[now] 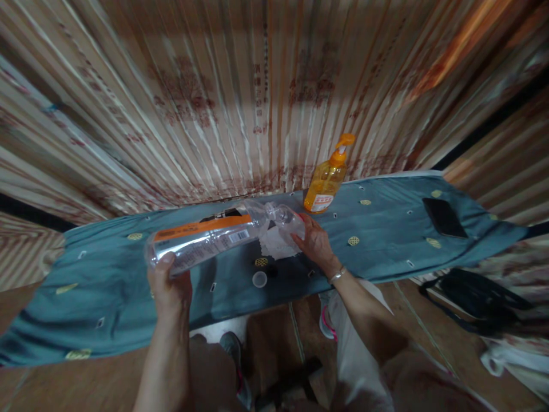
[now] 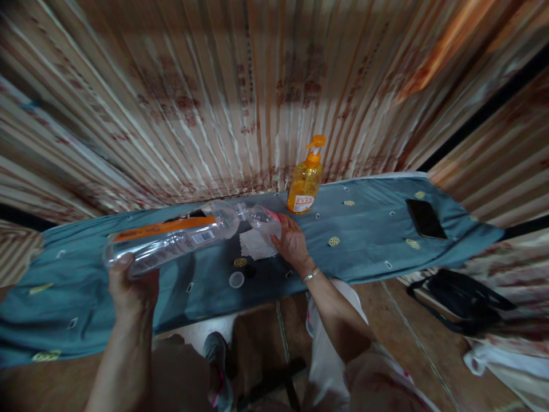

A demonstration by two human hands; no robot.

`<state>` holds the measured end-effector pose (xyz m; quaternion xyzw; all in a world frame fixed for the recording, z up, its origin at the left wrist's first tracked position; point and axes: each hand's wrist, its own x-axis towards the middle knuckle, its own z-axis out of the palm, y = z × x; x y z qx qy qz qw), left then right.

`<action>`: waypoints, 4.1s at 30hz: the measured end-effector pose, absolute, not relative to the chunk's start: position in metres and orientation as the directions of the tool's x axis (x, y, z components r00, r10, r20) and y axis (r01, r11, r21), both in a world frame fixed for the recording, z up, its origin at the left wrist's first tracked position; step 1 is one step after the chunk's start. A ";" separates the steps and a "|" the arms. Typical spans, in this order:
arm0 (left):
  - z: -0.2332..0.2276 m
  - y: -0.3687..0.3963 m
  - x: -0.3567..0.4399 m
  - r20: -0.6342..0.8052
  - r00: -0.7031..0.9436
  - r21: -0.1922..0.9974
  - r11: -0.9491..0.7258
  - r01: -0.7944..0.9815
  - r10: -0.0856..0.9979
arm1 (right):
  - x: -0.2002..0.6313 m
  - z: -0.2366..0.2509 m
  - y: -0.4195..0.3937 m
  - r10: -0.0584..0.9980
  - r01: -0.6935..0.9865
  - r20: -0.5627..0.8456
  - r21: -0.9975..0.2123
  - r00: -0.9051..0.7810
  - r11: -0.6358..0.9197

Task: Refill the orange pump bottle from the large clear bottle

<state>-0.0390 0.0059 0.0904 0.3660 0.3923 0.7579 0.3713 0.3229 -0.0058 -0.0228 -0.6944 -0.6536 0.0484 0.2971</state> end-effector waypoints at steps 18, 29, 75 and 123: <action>0.088 0.007 -0.039 0.274 -0.463 0.872 -0.421 -0.250 0.843 | 0.325 -0.026 -0.006 0.927 0.870 0.352 -0.488 0.127 0.066; 0.091 0.006 -0.038 0.230 -0.476 0.861 -0.405 -0.307 0.849 | 0.324 -0.026 -0.006 0.935 0.882 0.332 -0.468 0.124 0.049; 0.096 0.006 -0.039 0.279 -0.467 0.878 -0.420 -0.231 0.839 | 0.322 -0.026 -0.004 0.937 0.901 0.326 -0.433 0.127 0.028; 0.101 0.003 -0.038 0.227 -0.485 0.890 -0.382 -0.247 0.844 | 0.322 -0.033 -0.001 0.916 0.876 0.377 -0.477 0.134 0.068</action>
